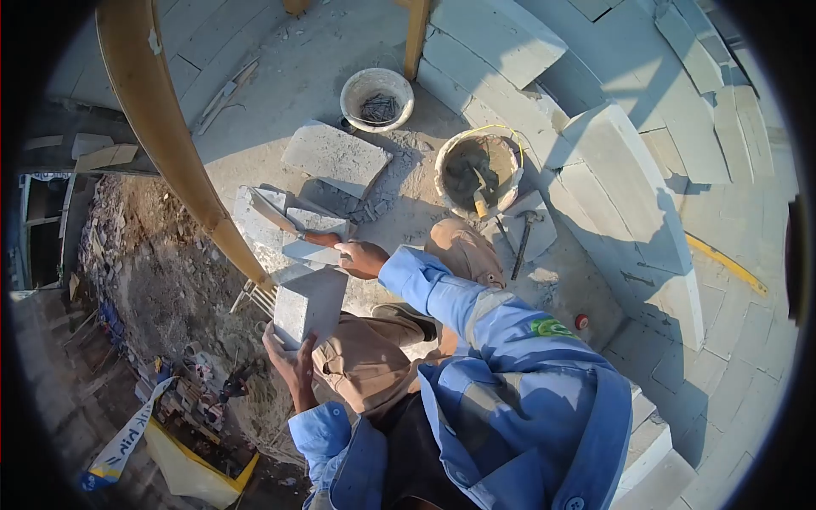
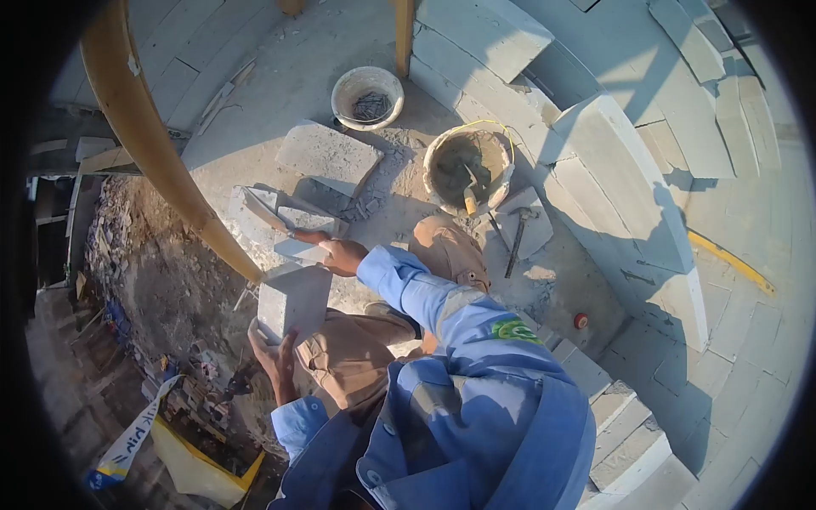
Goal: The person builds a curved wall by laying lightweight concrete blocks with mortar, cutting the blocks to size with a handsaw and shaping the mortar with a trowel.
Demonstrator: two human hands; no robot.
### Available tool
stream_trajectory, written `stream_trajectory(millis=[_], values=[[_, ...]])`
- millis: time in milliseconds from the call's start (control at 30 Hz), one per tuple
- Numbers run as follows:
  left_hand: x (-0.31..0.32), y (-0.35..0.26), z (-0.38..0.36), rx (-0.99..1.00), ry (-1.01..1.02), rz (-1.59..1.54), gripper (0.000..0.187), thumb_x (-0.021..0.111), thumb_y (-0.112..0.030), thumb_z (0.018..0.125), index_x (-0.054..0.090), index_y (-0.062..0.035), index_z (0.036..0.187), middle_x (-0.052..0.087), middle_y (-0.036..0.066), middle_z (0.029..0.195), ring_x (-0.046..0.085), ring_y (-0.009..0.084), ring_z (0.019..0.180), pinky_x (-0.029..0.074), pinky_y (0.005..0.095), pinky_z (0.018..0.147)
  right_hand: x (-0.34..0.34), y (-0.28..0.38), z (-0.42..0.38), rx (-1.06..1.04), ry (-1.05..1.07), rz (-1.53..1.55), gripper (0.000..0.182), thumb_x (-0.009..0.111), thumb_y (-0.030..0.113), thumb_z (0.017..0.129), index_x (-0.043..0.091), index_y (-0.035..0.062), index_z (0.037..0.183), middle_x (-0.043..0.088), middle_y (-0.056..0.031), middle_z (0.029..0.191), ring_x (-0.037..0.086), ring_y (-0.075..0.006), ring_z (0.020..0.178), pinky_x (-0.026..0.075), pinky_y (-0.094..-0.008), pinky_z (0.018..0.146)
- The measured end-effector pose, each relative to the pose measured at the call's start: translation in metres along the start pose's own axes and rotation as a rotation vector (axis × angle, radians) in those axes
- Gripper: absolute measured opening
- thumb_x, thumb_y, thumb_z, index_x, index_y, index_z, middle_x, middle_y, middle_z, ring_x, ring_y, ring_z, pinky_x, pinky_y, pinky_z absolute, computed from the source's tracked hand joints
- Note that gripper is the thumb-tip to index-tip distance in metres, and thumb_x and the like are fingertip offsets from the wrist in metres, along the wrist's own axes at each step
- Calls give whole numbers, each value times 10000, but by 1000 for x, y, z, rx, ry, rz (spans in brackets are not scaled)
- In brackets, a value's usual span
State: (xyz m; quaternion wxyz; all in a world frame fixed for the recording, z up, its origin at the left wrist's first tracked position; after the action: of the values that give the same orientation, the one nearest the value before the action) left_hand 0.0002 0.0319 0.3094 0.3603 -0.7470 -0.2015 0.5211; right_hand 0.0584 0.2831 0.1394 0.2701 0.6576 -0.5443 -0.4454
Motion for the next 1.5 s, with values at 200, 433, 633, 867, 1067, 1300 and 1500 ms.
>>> stream_trajectory(millis=[200, 433, 633, 867, 1067, 1300, 1500], values=[[-13, -106, -9, -147, 507, -400, 876, 884, -244, 663, 471, 46, 1380, 597, 142, 1246, 593, 260, 1122, 480, 382, 970, -99, 117, -228, 36, 68, 148, 1089, 779, 659, 742, 380, -2, 1509, 461, -266, 1462, 430, -369, 1391, 369, -467, 1135], [143, -206, -63, -563, 1032, -1174, 820, 793, -293, 802, 401, -9, 1465, 579, 155, 1356, 586, 296, 1243, 481, 442, 1051, -236, 184, -370, -47, -641, 662, 1280, 935, 450, 654, 169, -32, 1560, 362, -245, 1523, 335, -351, 1446, 293, -461, 1166], [348, -311, -109, -631, 1402, -1246, 921, 588, -641, 924, 239, -92, 1576, 361, 137, 1585, 406, 321, 1424, 316, 523, 1167, -402, 161, -381, 239, -705, -58, 1077, 853, 290, 736, 209, -13, 1546, 494, -267, 1409, 544, -387, 1277, 454, -456, 1040], [526, -391, -59, -860, 1101, -1271, 970, 401, -756, 936, 26, -188, 1628, 201, 126, 1661, 222, 318, 1518, 227, 632, 1171, -520, 38, -297, 535, -563, -756, 1064, 839, 311, 729, 226, 64, 1562, 483, -265, 1400, 536, -425, 1266, 506, -475, 984], [576, -417, -27, -855, 1005, -1286, 986, 334, -825, 901, -4, -249, 1628, 116, 100, 1684, 216, 339, 1517, 199, 700, 1139, -558, 3, -267, 509, -564, -700, 1076, 850, 274, 717, 218, 63, 1561, 488, -248, 1379, 547, -419, 1244, 526, -469, 965], [599, -410, -13, -1032, 884, -1208, 864, 406, -730, 953, 334, -106, 1545, 468, 144, 1476, 473, 333, 1324, 338, 568, 1118, -563, 0, -270, 384, -623, -616, 1095, 870, 225, 680, 232, 45, 1550, 531, -211, 1245, 569, -410, 1191, 561, -458, 905], [599, -415, -6, -974, 779, -1209, 789, 411, -685, 976, 390, -110, 1515, 486, 149, 1473, 479, 327, 1336, 369, 559, 1104, -562, -4, -270, 342, -663, -559, 1076, 868, 221, 678, 251, 40, 1542, 531, -217, 1229, 568, -412, 1178, 566, -467, 885]])
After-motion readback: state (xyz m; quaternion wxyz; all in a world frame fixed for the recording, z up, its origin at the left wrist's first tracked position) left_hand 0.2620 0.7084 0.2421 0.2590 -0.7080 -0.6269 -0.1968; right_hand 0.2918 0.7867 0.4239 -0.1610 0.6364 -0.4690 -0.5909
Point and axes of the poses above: each hand's wrist, its own z-axis towards the middle knuckle, its own x-axis out of the palm, y = z × x, the point moved 8 cm from there along z, towards the middle knuckle
